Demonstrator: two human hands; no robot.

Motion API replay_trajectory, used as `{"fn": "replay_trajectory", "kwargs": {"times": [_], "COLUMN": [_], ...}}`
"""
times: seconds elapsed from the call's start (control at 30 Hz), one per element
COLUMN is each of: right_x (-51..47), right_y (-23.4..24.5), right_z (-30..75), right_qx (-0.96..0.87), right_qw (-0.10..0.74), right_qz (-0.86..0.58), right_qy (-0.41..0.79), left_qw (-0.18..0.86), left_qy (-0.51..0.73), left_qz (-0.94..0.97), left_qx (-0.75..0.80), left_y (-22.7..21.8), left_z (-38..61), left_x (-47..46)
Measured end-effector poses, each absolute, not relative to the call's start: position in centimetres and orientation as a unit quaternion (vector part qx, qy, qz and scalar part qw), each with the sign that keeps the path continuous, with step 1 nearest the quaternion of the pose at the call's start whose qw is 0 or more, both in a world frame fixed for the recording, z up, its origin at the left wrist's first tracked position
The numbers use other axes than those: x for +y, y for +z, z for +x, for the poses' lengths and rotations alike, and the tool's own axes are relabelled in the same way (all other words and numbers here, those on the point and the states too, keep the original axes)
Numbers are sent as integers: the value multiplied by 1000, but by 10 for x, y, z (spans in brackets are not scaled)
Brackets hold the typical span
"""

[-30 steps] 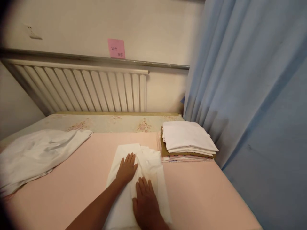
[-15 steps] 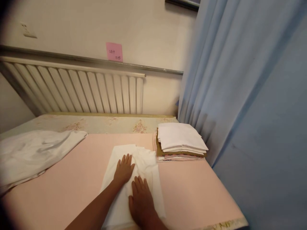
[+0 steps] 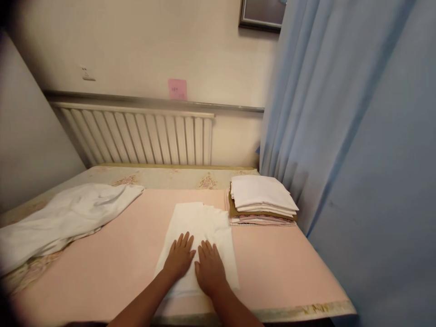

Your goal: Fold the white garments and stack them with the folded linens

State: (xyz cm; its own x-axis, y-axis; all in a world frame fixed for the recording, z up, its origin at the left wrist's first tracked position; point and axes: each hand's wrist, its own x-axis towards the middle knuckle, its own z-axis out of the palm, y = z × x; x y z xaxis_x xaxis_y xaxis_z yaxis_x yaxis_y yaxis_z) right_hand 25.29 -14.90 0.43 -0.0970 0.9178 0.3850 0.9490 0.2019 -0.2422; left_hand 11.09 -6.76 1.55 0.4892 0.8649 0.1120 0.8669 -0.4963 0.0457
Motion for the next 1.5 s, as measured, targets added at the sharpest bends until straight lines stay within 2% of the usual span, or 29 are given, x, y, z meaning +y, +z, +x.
{"fn": "replay_trajectory", "kwargs": {"times": [0.2,0.5,1.5], "right_x": [-152,-153,-152], "right_y": [7,3,1], "right_z": [252,251,252], "right_qx": [-742,-739,-745], "right_qw": [232,236,228], "right_qz": [-627,-629,-623], "right_qy": [-47,-59,-71], "left_qw": [24,77,58], "left_qy": [-65,-147,-159], "left_qz": [-871,-861,-858], "left_qx": [-487,-480,-486], "left_y": [12,5,11], "left_z": [93,78,80], "left_x": [-96,-115,-118]}}
